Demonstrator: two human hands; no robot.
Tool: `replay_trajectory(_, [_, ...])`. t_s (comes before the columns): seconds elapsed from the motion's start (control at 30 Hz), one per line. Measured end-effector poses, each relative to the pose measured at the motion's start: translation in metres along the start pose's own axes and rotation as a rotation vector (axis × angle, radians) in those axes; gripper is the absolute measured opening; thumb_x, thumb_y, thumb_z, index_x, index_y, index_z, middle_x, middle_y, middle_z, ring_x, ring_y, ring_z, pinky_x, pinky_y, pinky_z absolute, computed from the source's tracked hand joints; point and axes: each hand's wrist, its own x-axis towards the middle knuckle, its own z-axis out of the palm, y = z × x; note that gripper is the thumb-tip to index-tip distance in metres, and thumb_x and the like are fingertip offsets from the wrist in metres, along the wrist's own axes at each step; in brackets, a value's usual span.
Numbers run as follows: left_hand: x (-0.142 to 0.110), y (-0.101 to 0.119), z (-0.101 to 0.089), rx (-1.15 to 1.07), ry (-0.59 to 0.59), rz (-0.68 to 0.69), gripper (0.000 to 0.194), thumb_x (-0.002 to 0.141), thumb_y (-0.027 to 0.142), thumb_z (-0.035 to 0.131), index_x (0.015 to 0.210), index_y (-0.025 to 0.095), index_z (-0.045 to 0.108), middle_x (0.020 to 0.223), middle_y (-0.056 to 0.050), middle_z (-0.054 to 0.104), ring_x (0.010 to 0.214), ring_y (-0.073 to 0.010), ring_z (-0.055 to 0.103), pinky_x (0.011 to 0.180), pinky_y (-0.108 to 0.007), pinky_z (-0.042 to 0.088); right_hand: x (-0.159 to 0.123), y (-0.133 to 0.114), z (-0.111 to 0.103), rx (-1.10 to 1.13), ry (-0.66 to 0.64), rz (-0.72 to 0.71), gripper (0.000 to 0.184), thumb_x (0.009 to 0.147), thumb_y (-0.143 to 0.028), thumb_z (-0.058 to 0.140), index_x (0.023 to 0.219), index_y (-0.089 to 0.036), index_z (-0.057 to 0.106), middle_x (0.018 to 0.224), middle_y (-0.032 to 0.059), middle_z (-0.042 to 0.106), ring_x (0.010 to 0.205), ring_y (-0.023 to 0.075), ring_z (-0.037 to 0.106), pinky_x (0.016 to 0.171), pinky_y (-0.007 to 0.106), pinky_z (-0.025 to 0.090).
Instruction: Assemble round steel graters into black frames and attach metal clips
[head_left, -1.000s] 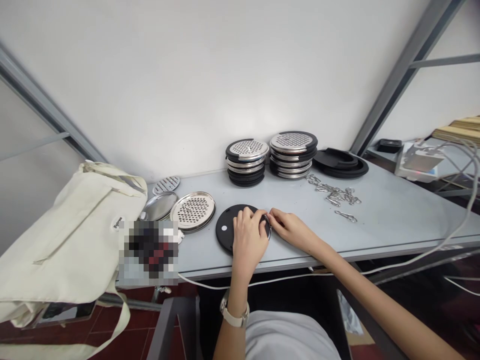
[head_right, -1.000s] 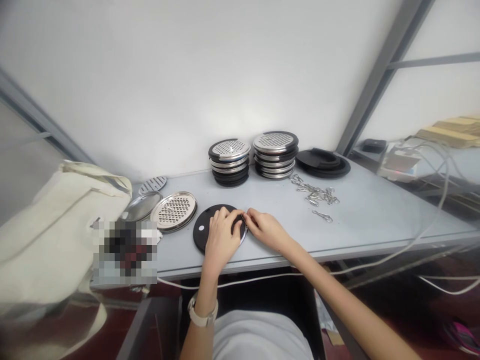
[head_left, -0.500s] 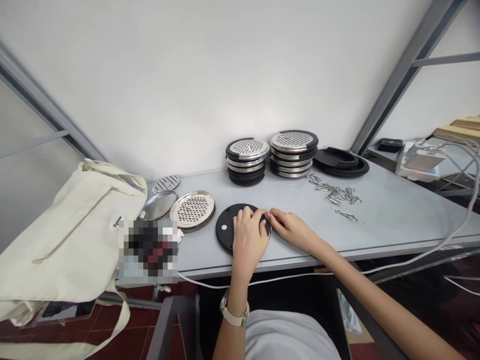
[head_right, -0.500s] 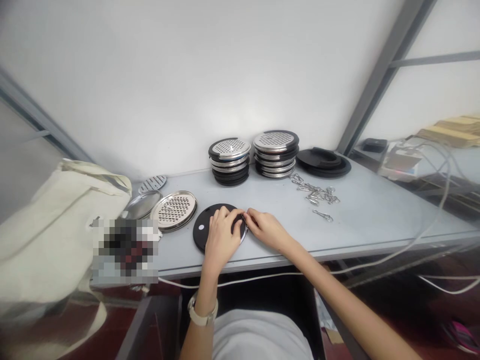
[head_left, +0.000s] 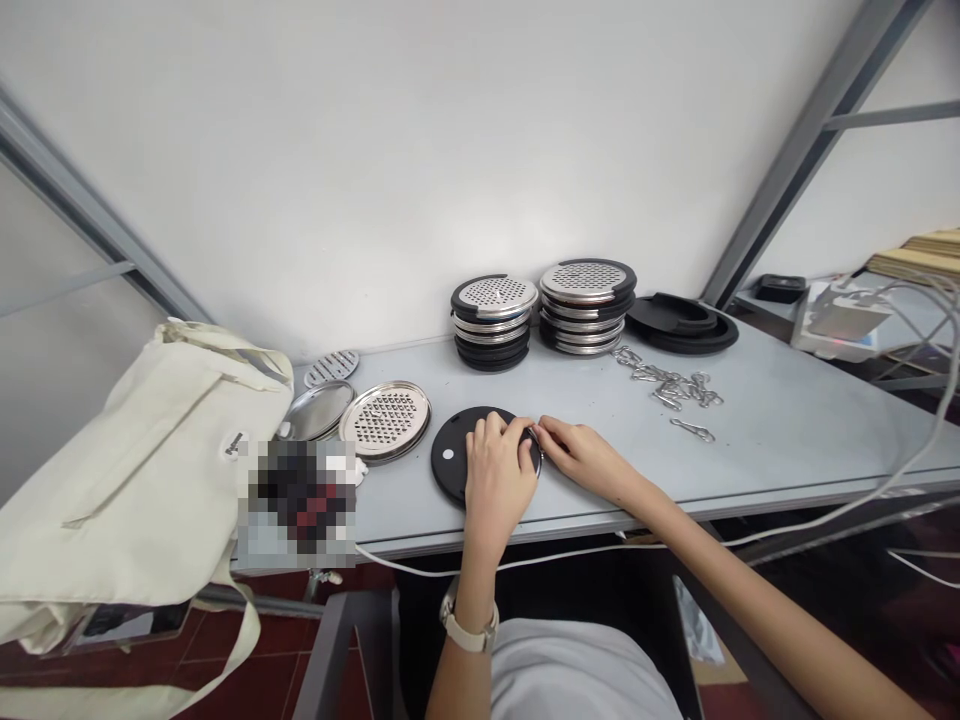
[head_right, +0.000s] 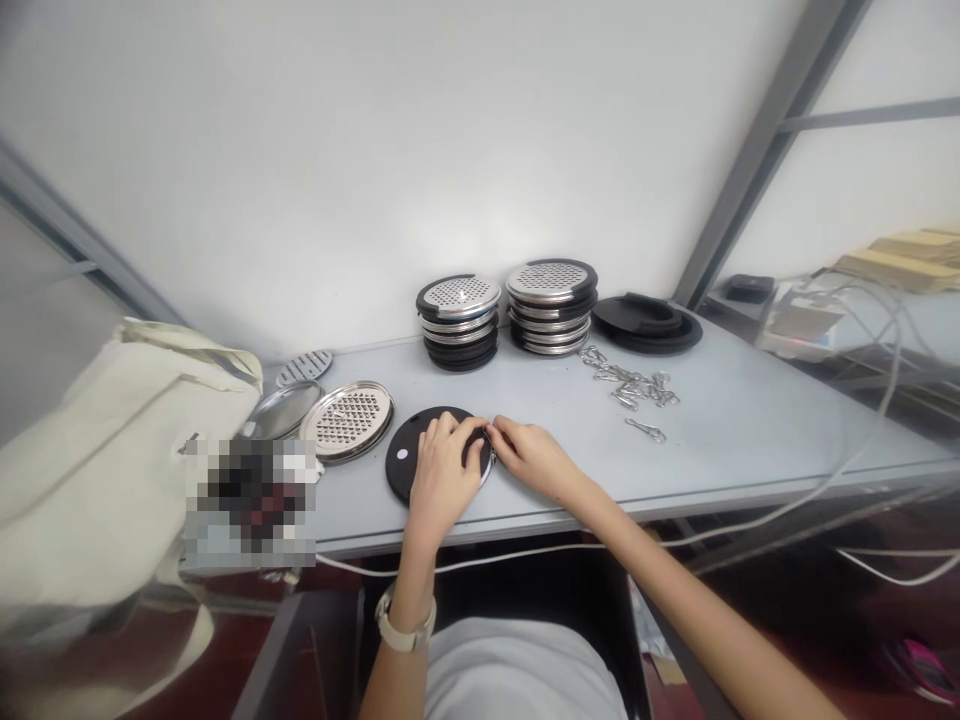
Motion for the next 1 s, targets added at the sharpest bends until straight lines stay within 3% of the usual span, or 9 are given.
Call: replay_trajectory(1.0, [0.0001,0.0015,-0.0019,-0.006,-0.008,-0.005,0.023,0.091,0.019,0.044,0.108,0.027,0.057,0.101,-0.004,0.055,0.100,-0.0209,0.048,0.087,-0.035,0.036,0.0001,-0.0023,-0.0017,-0.025,0.002,-0.006,0.029,0.096,-0.034,0.032,0.075,-0.022,0.048,0.062,-0.0006,0.055,0.053,0.0137,0.049,0.056,0.023,0.034])
